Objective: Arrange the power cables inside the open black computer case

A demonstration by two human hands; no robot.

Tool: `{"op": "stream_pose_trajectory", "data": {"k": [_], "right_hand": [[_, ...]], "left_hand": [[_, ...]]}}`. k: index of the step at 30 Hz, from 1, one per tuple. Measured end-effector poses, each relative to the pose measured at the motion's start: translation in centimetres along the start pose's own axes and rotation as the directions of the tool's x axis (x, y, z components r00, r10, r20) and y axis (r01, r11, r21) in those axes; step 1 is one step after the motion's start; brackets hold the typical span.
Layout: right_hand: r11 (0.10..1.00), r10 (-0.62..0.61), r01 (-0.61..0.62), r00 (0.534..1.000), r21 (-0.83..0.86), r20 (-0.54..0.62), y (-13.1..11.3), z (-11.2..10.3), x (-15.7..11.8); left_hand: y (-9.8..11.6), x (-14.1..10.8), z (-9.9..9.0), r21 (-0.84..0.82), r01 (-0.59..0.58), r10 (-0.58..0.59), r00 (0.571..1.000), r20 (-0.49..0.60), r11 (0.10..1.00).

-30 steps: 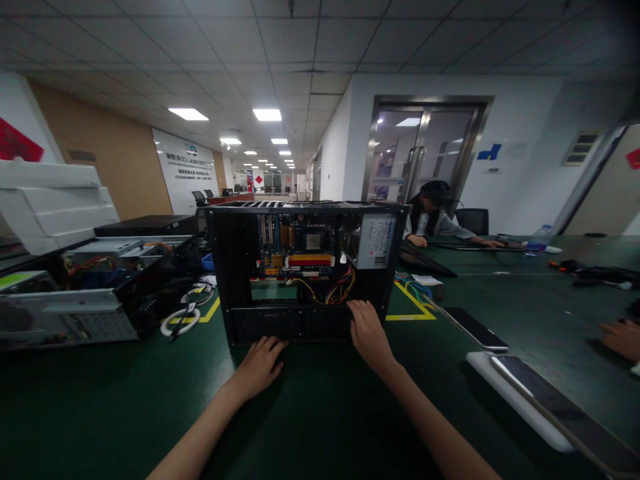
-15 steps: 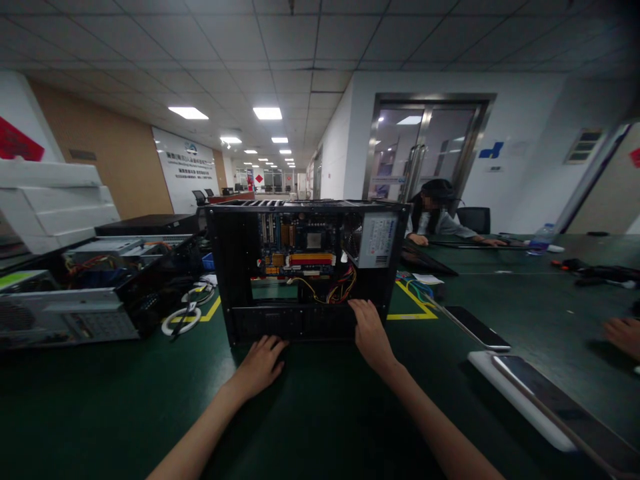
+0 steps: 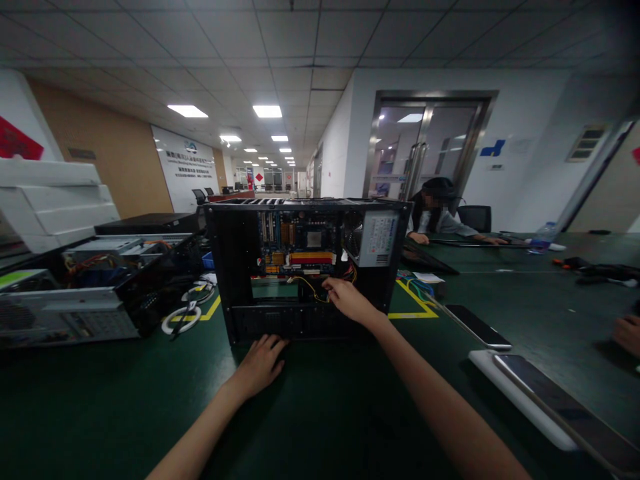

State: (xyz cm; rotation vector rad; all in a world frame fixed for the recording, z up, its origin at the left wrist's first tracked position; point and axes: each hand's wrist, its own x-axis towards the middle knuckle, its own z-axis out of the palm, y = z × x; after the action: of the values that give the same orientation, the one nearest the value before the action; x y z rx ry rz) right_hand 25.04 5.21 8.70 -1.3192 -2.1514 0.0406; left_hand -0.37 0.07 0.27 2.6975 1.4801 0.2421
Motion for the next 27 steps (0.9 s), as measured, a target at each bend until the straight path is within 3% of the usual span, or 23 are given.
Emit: {"op": "stream_pose_trajectory", "data": {"k": [3,7,14,20,22,27], "right_hand": [[0.997,-0.062,0.054,0.976,0.047,0.210,-0.3,0.5,2.2],[0.997,-0.052,0.026,0.909,0.067,0.414,-0.3,2.1,4.5],[0.998,0.051,-0.021,0.755,-0.053,0.654,0.2,5.1,8.1],[0.974,0.226,-0.126,0.601,-0.188,0.767,-0.3,5.7,9.6],[0.965,0.264,-0.168,0.584,-0.204,0.768,-0.6,5.9,9.7],[0.959,0.247,-0.266,0.622,-0.096,0.743,-0.9,6.8,9.1]], "left_hand": [[0.0,0.1,0.1,0.005,-0.003,0.003,1.000,-0.001,1.000],[0.2,0.0,0.0,0.015,-0.008,0.008,1.000,-0.007,1.000],[0.5,-0.1,-0.5,0.013,0.015,-0.015,1.000,0.006,1.000],[0.3,-0.1,-0.4,0.008,0.002,-0.002,1.000,0.008,1.000],[0.3,-0.1,-0.4,0.005,-0.004,0.004,1.000,-0.005,1.000],[0.4,-0.1,-0.5,-0.007,-0.006,0.006,1.000,-0.004,1.000]]}}
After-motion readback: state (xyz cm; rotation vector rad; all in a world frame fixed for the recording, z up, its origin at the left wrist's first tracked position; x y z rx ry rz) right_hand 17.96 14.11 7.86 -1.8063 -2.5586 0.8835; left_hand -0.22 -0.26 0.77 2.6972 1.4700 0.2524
